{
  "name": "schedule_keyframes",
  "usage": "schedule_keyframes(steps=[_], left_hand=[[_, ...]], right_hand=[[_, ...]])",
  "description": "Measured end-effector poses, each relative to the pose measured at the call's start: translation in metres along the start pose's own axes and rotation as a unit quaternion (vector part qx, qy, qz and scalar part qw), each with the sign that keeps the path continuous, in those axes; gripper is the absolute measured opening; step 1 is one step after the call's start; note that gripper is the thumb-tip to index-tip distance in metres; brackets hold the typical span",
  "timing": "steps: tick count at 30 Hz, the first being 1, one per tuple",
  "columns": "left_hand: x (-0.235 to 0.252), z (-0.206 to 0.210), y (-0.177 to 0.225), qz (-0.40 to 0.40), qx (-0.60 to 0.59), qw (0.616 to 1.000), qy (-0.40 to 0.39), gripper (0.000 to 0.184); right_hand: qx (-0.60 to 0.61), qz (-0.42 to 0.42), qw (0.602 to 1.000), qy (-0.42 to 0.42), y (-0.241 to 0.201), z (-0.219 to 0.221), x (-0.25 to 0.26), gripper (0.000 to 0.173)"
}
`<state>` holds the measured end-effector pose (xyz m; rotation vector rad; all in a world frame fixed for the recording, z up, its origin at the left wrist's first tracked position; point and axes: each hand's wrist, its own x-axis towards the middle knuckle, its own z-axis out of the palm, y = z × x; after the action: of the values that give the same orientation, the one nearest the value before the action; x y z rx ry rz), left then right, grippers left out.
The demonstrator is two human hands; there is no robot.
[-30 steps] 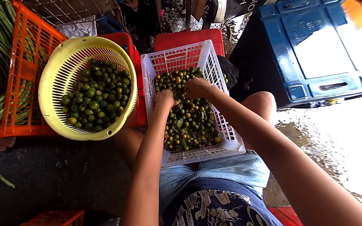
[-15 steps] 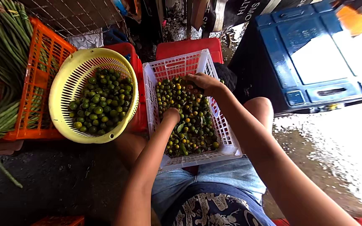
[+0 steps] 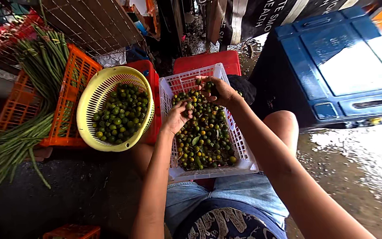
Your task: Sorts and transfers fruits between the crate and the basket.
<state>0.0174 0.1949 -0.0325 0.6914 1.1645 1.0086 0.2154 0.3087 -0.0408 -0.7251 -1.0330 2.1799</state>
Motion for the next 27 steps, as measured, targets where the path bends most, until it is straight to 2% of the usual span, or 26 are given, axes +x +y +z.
schedule_keyframes(steps=[2, 5, 8, 10, 14, 17, 20, 22, 23, 25, 27], left_hand=[[0.002, -0.008, 0.0, 0.03, -0.124, 0.992, -0.018, 0.033], [0.006, -0.015, -0.008, 0.07, -0.199, 0.977, -0.009, 0.031], [0.001, -0.016, -0.011, 0.108, -0.199, 0.974, 0.014, 0.03], [0.004, -0.02, -0.011, 0.119, -0.23, 0.966, -0.004, 0.032], [0.004, -0.018, -0.007, 0.082, -0.251, 0.965, 0.008, 0.041], [0.003, -0.018, -0.008, 0.059, -0.202, 0.977, 0.042, 0.038], [0.013, -0.019, -0.009, 0.049, -0.185, 0.98, 0.062, 0.044], [0.012, -0.017, -0.008, 0.048, -0.178, 0.98, 0.068, 0.045], [0.013, -0.017, -0.008, 0.051, -0.177, 0.98, 0.07, 0.044], [0.015, -0.018, -0.008, 0.057, -0.168, 0.981, 0.077, 0.043], [0.016, -0.018, -0.004, 0.059, -0.158, 0.981, 0.093, 0.043]], right_hand=[[-0.037, -0.008, 0.999, 0.016, 0.002, -0.001, 0.002, 0.033], [-0.052, -0.022, 0.998, 0.027, 0.005, -0.004, 0.006, 0.038], [-0.064, -0.023, 0.997, 0.042, 0.007, -0.004, 0.01, 0.049], [-0.083, -0.034, 0.995, 0.043, 0.008, -0.003, 0.011, 0.048], [-0.077, -0.051, 0.995, 0.041, 0.008, -0.004, 0.014, 0.045], [-0.015, -0.056, 0.997, 0.054, 0.006, -0.004, 0.013, 0.048], [0.053, -0.13, 0.988, 0.063, -0.003, -0.01, -0.006, 0.044], [0.059, -0.196, 0.973, 0.108, -0.019, -0.028, -0.026, 0.038], [0.026, -0.211, 0.966, 0.15, -0.025, -0.042, -0.035, 0.035], [-0.132, -0.187, 0.937, 0.264, -0.025, -0.079, -0.047, 0.032], [-0.336, -0.085, 0.864, 0.365, -0.011, -0.118, -0.051, 0.045]])
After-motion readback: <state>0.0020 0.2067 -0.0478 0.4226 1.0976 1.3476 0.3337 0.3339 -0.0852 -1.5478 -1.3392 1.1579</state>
